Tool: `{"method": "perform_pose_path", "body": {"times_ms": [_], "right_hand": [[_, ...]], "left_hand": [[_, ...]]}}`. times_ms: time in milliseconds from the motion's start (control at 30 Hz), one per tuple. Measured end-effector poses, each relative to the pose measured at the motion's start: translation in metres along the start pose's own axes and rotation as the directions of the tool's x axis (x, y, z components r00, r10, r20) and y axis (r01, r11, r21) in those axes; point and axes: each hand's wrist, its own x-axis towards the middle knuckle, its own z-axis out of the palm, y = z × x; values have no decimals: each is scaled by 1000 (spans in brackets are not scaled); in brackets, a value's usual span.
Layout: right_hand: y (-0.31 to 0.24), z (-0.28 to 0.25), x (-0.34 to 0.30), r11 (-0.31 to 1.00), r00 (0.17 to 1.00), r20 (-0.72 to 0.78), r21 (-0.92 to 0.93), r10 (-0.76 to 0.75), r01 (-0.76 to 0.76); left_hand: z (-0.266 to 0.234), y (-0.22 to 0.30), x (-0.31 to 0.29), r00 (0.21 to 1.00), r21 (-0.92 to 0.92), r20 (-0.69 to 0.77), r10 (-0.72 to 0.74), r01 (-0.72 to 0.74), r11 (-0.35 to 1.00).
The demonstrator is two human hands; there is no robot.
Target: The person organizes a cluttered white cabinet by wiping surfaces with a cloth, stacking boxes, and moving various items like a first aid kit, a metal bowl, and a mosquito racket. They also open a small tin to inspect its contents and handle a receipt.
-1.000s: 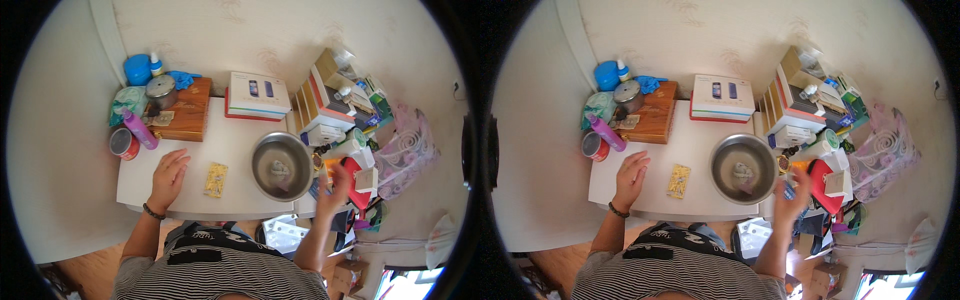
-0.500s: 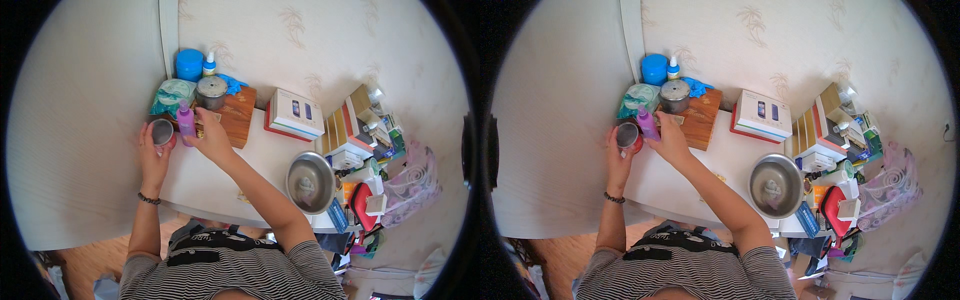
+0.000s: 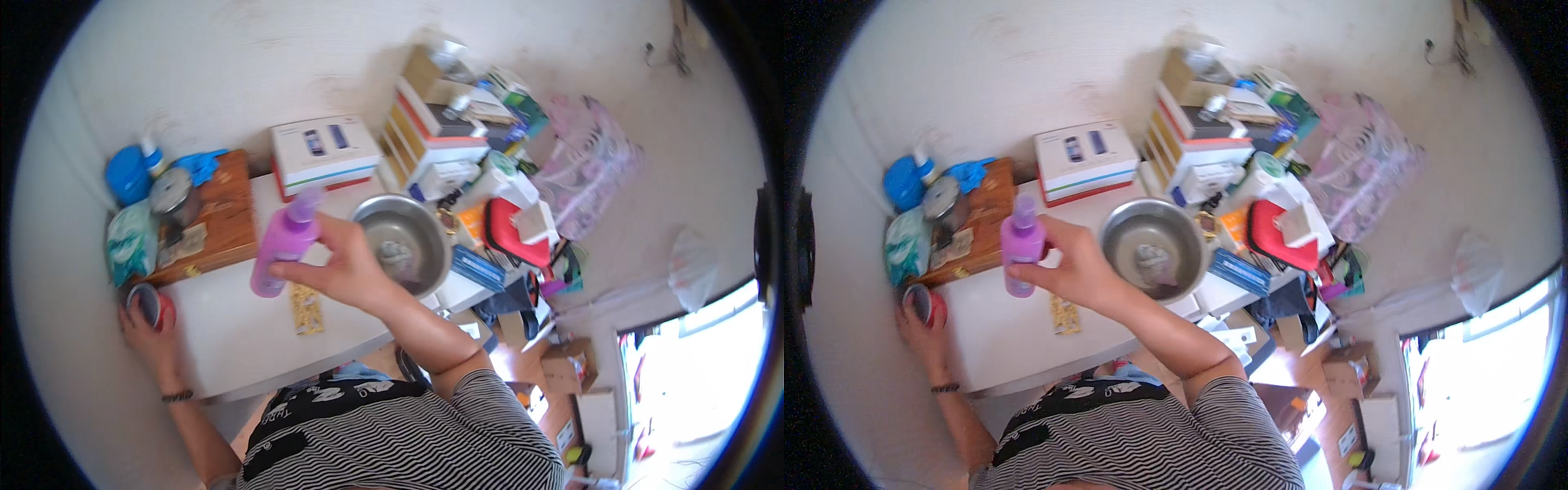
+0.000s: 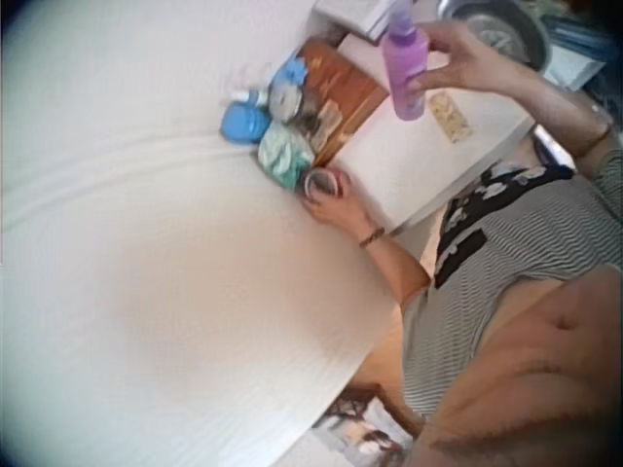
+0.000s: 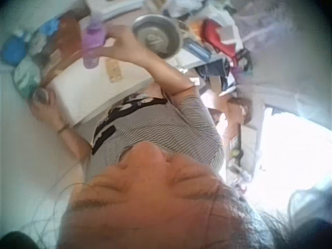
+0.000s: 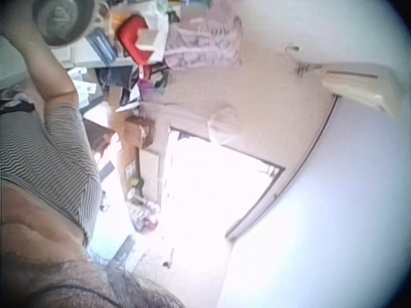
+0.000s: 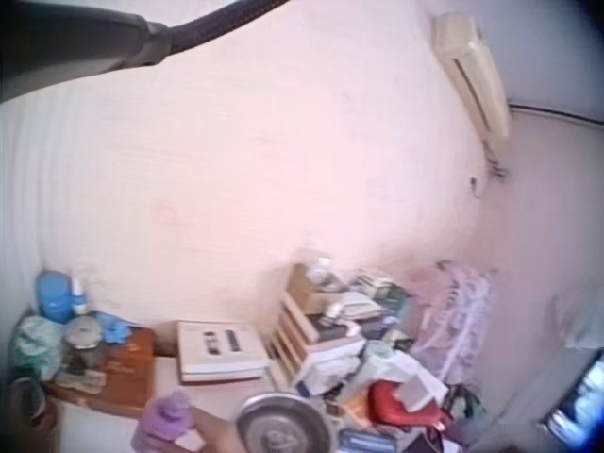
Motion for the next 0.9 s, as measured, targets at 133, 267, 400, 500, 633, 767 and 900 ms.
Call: {"method": "perform_pose_path", "body": {"times_ms": [133,267,400,500,633,767,900], "right_hand": [[-15,-93,-43,994,950,-313,-103,-1,-33],[-40,-173,-95,994,715,-696,-109,-56,-27],[-37,-226,-143,962,536,-833,-242,-137,-131],[-37,-252,-181,930,400,-894,-304,-203,-205],[-42,-290,-223,888,235,-938,-322,-253,-329],[-35,-321,-259,828,192,-918,-396,-347,-397],[-24,-332,-280,791,171,-924,-381,-341,-479]], "left_hand": [[-7,-8,-6,993,-231,-36,110,-115,966],[-53,90,-24,971,-532,12,240,-198,823],[-44,178,-31,841,-866,112,529,-179,467],[-36,254,-46,697,-968,97,711,-100,230],[-35,346,-72,492,-975,-24,870,-202,87],[-20,421,-109,264,-962,-37,964,-270,37],[14,465,-145,168,-932,10,986,-355,70]]}}
